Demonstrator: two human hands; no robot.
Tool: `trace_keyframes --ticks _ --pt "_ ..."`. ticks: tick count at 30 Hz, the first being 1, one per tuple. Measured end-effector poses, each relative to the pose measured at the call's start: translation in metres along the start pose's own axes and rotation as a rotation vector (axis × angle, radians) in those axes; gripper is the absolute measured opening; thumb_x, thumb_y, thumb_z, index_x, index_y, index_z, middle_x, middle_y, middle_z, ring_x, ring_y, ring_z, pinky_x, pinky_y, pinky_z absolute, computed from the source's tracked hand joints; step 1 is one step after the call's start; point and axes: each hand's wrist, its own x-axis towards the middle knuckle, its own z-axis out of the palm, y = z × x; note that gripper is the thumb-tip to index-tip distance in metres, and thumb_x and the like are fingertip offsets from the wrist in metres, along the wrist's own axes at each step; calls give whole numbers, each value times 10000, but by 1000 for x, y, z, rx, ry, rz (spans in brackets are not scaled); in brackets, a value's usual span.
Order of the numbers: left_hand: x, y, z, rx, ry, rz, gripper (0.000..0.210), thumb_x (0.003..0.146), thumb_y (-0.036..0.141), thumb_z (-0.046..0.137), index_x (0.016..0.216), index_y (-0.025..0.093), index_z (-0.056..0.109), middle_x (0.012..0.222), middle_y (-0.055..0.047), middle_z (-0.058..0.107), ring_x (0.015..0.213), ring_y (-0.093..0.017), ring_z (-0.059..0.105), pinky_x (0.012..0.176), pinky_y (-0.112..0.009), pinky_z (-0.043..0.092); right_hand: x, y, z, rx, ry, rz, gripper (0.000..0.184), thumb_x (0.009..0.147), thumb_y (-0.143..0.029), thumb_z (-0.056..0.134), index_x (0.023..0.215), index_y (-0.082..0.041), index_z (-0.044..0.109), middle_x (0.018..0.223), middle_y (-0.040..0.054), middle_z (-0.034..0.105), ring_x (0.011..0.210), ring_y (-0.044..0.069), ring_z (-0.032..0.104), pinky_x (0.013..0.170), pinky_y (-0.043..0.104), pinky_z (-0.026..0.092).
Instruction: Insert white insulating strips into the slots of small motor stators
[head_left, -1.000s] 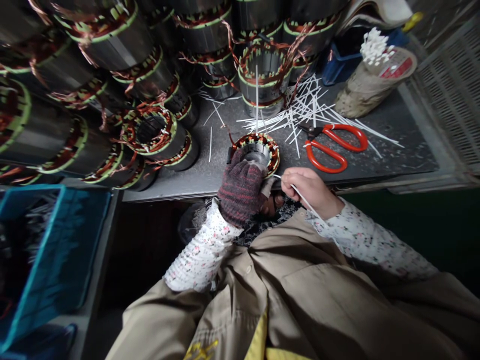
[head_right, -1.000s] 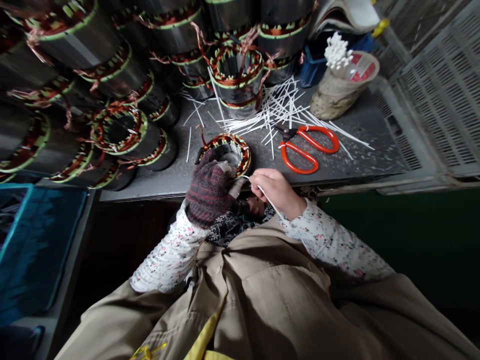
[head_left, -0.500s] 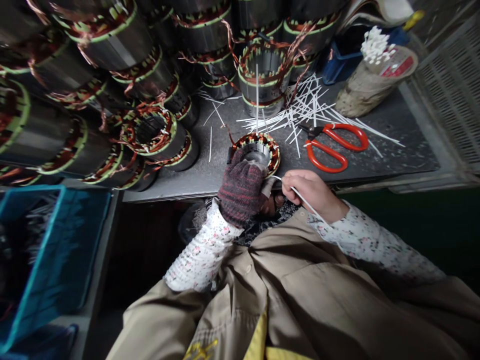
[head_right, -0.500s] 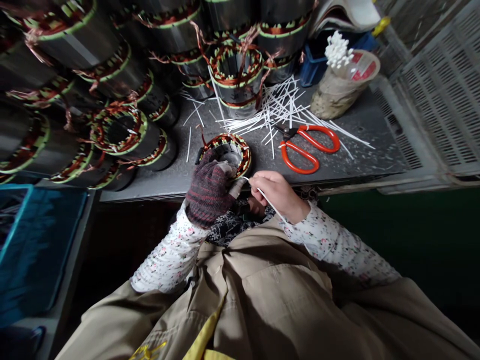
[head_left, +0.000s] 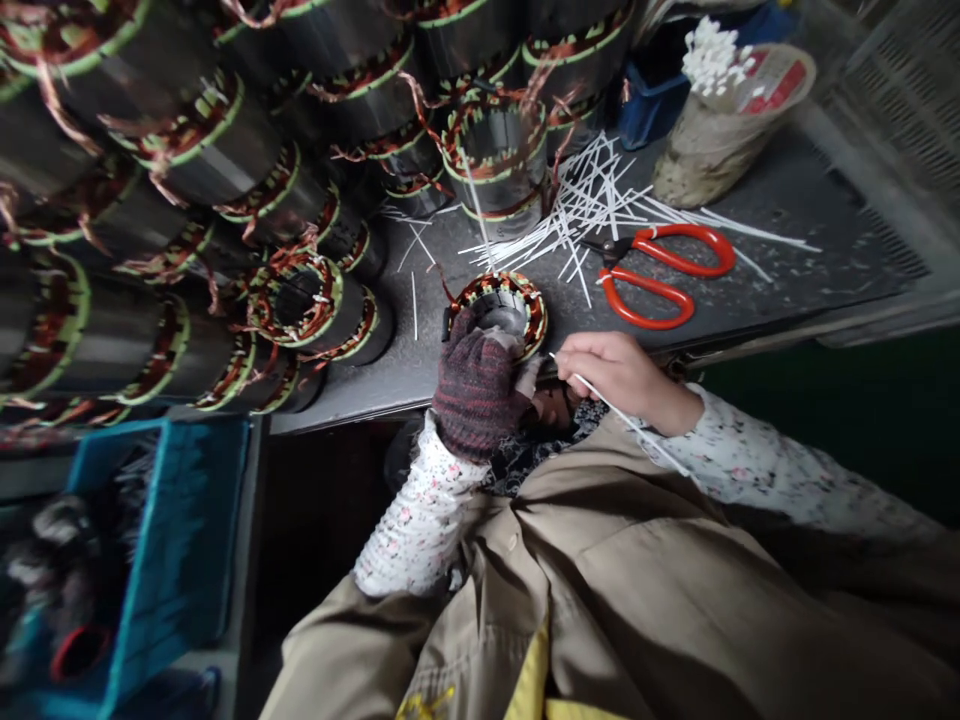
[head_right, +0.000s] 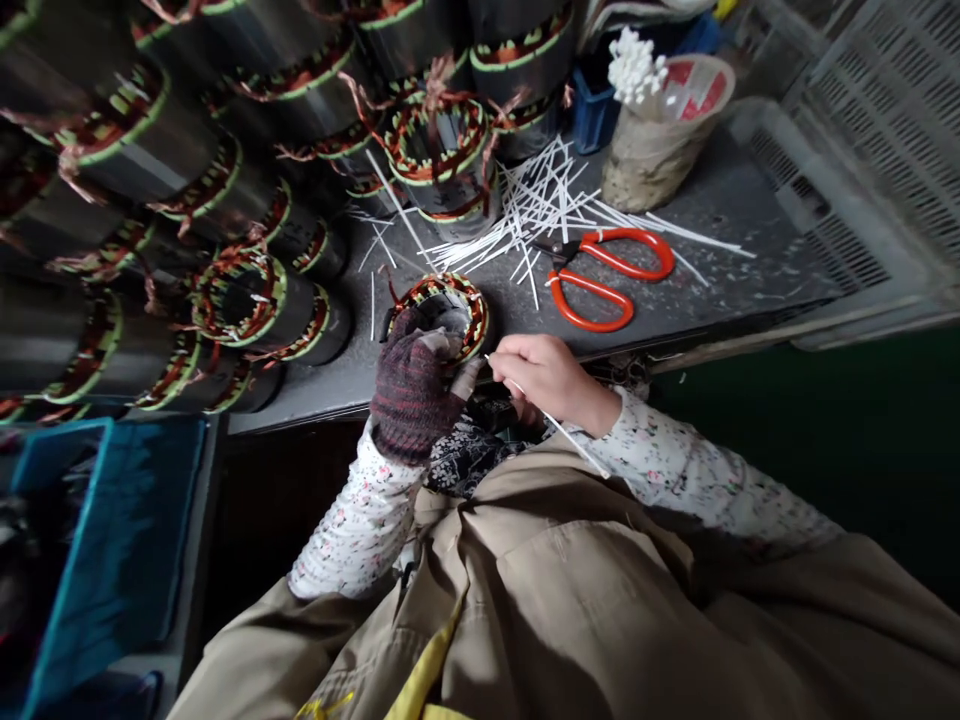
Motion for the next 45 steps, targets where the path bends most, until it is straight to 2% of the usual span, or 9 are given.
trace_keyframes --ticks 5,15,20,23,26,32,36,42,45 --pt "0 1 -1 9 -43 4 265 899 255 745 1054 223 532 937 -41 696 932 -219 709 1081 -554 579 13 5 4 62 -31 -39 214 840 -250 565 637 -190 597 486 -45 515 468 84 433 496 231 334" --pt "0 2 0 -58 -76 -92 193 896 249 712 1011 221 559 987 -68 705 1039 -247 689 950 -503 598 26 -6 8 47 -47 68 343 913 -97 512 583 -188 531 419 -64 453 414 69 377 477 231 286" --pt "-3 5 2 -16 -54 -78 224 916 268 732 1044 218 555 972 -55 711 989 -226 713 1082 -540 547 24 2 9 169 9 13 272 922 -192 638 668 -187 542 459 -70 512 398 49 384 425 200 275" --pt "-4 3 2 -28 -46 -67 353 935 284 715 1233 203 544 1148 -105 730 1175 -253 696 1130 -513 532 23 5 11 273 40 15 318 862 -260 769 725 -214 486 480 -79 549 367 44 405 380 187 255" --pt "-4 1 4 -52 -52 -49 592 950 297 677 1469 175 421 1395 -165 660 1406 -279 579 1180 -476 502 29 5 15 294 33 -5 418 825 -364 835 736 -228 450 489 -76 562 355 43 419 360 184 252" --pt "-5 1 2 -71 -88 -82 656 987 296 604 1566 183 317 1469 -170 626 1462 -285 535 1247 -499 426 27 4 9 255 19 -26 481 797 -535 832 775 -227 462 570 -49 618 397 54 485 387 192 338" --pt "-5 3 1 -54 -93 -91 681 988 327 615 1574 177 302 1452 -179 635 1443 -298 555 1260 -519 409 10 6 -7 221 -91 52 418 772 -471 832 860 -212 516 651 -17 675 469 90 575 436 209 415" --pt "-5 3 0 -63 -49 -68 659 998 311 596 1573 130 328 1433 -199 644 1407 -290 586 1265 -506 413 20 4 -1 196 -6 50 451 714 -414 863 816 -228 464 597 -42 636 431 79 539 409 199 375" --pt "-6 4 -3 -126 -82 -138 646 1022 311 570 1595 164 312 1496 -184 608 1459 -287 540 1265 -497 424 23 -1 -2 158 -46 91 454 716 -421 868 827 -224 473 602 -34 655 434 84 556 409 196 389"
